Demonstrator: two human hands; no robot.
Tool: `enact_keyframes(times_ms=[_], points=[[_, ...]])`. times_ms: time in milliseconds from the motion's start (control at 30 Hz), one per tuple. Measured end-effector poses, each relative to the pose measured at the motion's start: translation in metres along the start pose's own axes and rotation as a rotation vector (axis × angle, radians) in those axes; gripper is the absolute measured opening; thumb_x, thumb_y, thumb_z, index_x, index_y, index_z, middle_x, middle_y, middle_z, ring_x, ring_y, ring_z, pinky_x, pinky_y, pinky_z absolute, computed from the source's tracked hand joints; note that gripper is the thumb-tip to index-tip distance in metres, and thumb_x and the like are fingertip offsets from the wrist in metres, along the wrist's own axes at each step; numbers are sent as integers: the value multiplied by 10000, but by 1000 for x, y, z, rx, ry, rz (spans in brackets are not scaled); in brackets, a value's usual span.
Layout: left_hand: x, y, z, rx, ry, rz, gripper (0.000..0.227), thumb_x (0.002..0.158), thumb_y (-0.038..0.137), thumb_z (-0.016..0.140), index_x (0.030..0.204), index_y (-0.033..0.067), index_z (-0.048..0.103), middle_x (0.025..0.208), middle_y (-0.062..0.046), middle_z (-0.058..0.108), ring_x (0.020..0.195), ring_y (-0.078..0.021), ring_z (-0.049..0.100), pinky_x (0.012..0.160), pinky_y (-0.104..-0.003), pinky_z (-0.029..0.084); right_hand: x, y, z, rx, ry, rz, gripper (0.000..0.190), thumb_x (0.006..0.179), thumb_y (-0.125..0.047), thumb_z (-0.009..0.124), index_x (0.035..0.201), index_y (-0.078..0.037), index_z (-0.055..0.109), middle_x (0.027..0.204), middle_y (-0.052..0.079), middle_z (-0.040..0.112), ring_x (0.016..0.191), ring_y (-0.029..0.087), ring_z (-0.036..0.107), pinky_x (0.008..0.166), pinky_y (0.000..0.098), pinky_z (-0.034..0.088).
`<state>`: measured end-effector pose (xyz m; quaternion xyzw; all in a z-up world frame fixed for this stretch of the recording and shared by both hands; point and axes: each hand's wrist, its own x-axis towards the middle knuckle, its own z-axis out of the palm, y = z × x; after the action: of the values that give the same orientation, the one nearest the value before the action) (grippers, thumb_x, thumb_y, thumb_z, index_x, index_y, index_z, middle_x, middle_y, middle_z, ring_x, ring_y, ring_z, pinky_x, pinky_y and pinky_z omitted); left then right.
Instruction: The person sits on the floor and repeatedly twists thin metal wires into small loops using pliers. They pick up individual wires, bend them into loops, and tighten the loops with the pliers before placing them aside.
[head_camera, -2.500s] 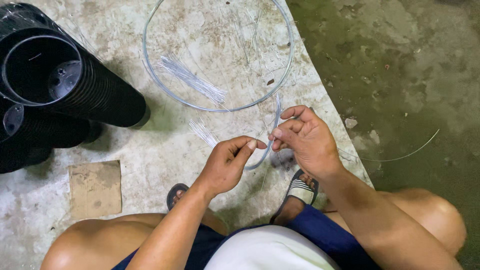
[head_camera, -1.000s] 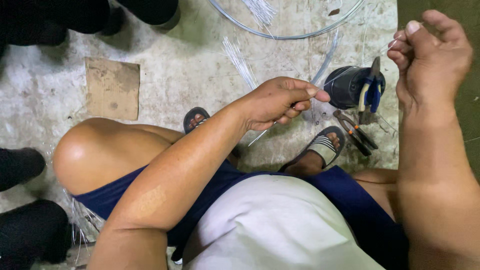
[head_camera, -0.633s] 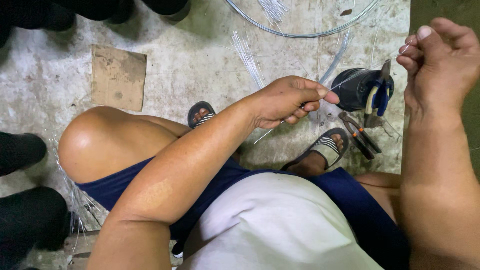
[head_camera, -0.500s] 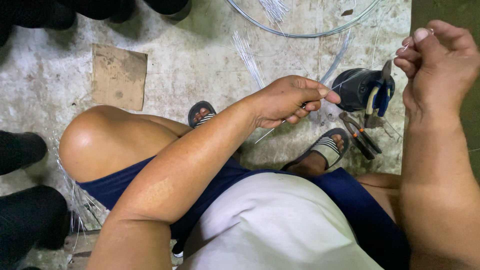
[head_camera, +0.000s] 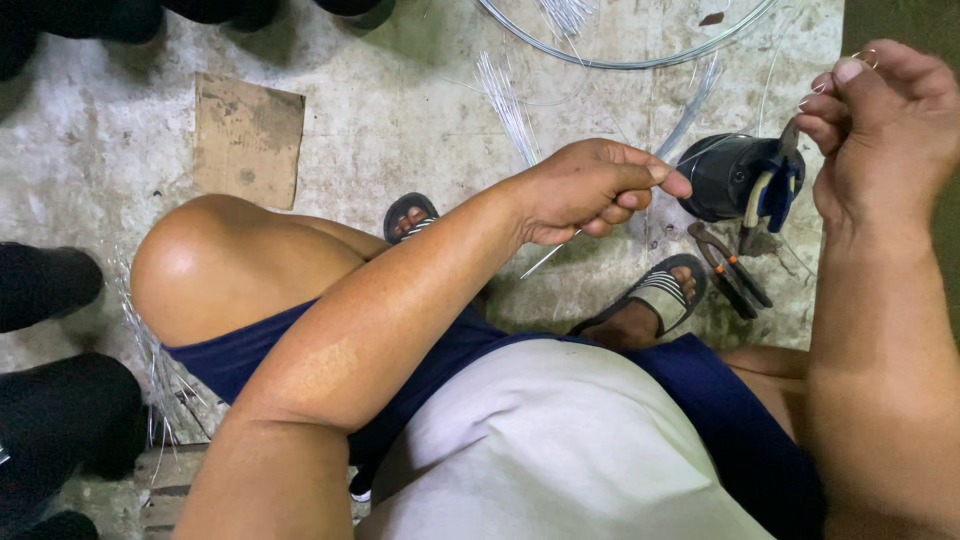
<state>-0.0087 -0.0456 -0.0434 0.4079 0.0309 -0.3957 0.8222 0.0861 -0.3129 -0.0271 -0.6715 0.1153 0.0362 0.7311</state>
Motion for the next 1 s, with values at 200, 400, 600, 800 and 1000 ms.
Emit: enact_keyframes(times_ms=[200,400,600,800,1000], points=[[0,2,-3,-53,-14,-6,324,1066,160,500,1242,-55,666,680,51,446,511,-35,347,414,-201,297,3,7,-4,122,-81,82,261,1139,-24,678,1378,32,588,997,142,702,809,197,704,726,301,629],[-9,5,-2,-30,18,-60,312,1062,196,503,1224,-37,634,676,64,425,508,-39,346,429,-200,295,3,7,-10,260,-189,170,257,1110,-147,682,1300,20,634,973,129,707,819,190,693,784,307,620],[-11,4,-5,-86,2,-61,266,1062,190,514,1172,-15,643,684,64,411,545,-39,321,440,-203,265,-1,4,-11,347,-230,163,381,1037,-134,612,1386,-1,541,1009,160,731,857,212,732,781,316,628],[-11,-1,-2,19,61,-73,261,1062,211,520,1162,9,652,679,65,409,554,-47,336,463,-211,284,-11,6,3,157,-155,-65,467,1014,-5,626,1459,1,484,1035,179,735,844,183,725,761,296,610],[-14,-2,1,99,62,-78,298,1056,254,520,1167,26,676,655,80,384,518,-39,297,442,-211,264,-18,3,5,69,-121,-97,489,1006,-23,640,1471,41,500,1034,164,744,841,161,726,771,282,614]])
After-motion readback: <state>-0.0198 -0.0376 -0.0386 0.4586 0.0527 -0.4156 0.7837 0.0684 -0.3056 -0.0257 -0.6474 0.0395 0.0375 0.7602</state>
